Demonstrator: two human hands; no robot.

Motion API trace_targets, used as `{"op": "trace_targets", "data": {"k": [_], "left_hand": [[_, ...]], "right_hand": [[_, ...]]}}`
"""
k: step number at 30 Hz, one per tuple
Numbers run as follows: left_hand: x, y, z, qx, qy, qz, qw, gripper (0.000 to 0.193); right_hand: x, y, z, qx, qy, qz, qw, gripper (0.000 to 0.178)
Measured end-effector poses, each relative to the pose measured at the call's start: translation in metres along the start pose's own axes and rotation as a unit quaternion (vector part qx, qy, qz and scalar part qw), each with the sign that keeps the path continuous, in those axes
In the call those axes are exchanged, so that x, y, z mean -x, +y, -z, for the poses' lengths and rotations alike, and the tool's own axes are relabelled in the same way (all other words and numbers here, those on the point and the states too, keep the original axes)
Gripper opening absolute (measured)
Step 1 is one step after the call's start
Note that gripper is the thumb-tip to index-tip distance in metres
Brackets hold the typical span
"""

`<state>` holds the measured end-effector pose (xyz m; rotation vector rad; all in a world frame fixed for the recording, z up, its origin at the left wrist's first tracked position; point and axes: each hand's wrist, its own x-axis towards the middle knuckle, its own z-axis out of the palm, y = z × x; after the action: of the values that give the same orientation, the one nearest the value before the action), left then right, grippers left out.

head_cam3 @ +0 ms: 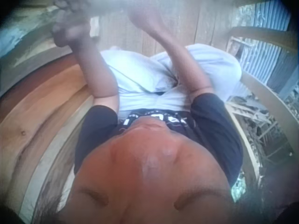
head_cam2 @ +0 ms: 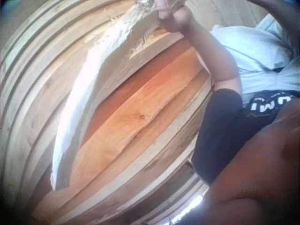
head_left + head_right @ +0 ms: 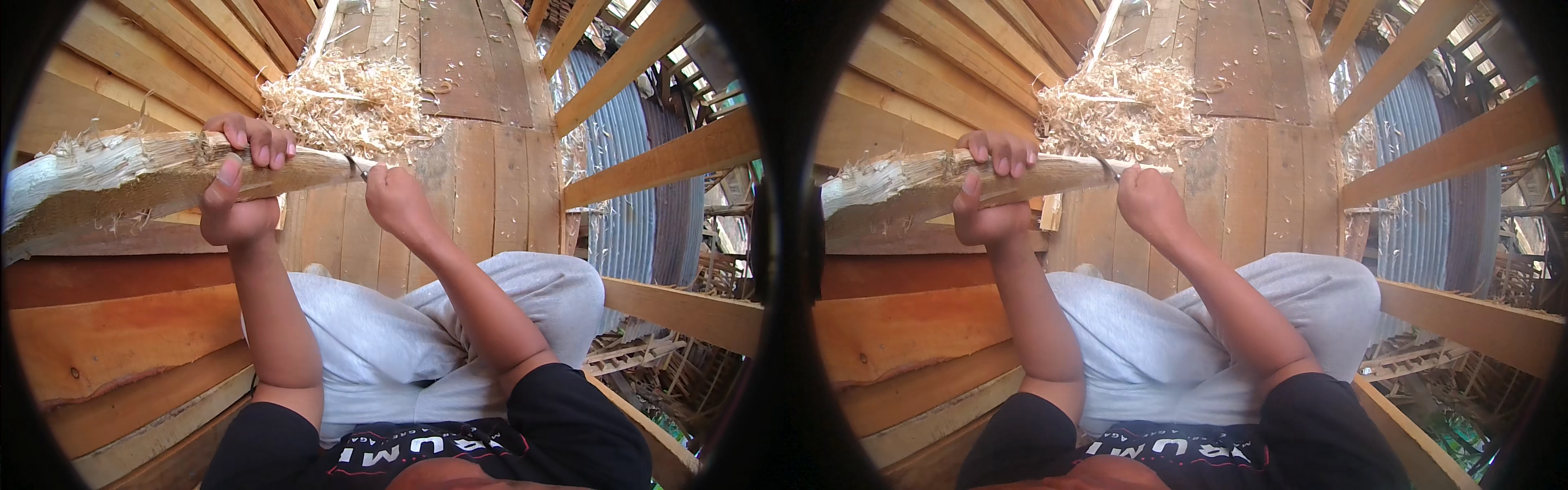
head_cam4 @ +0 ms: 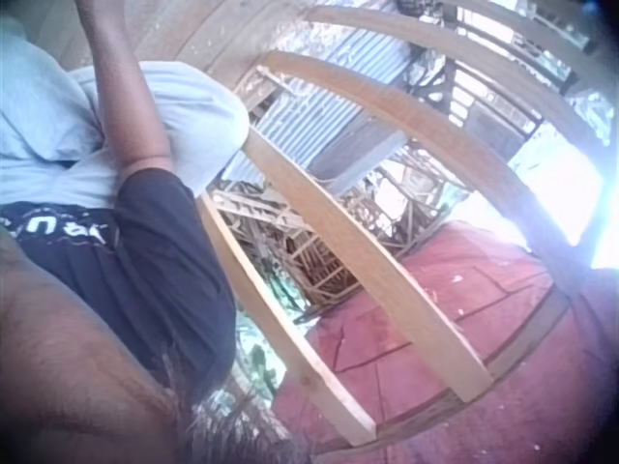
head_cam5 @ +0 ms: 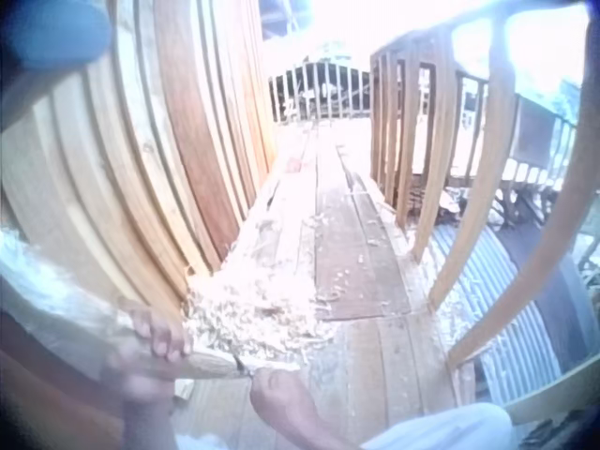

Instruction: The person sits cross-legged on a wooden floor and uses a knife to carve a long piece of wood. They hold the wood with their left hand and shave off thin layers with their right hand, creating wood shavings that accumulate on the floor.

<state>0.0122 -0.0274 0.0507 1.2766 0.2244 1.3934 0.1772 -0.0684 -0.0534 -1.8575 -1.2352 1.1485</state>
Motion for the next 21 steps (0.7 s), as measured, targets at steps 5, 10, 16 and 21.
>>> {"op": "trace_targets", "data": {"k": [5, 10, 16, 21], "left_hand": [[0.0, 0.001, 0.002, -0.005, 0.041, -0.009, 0.999, 0.031], [0.001, 0.004, 0.021, 0.004, 0.09, -0.017, 0.996, 0.029], [0.011, 0.002, 0.006, -0.004, 0.03, -0.021, 0.999, 0.03], [0.005, -0.001, 0.005, -0.004, 0.047, -0.018, 0.999, 0.03]], "right_hand": [[-0.005, 0.008, -0.012, -0.043, -0.014, 0.011, 0.999, 0.054], [-0.006, 0.013, -0.028, -0.007, 0.027, 0.018, 0.999, 0.053], [0.009, -0.005, -0.013, 0.008, 0.03, 0.05, 0.998, 0.056], [-0.005, 0.006, -0.015, 0.007, 0.021, 0.011, 1.0, 0.058]]}}
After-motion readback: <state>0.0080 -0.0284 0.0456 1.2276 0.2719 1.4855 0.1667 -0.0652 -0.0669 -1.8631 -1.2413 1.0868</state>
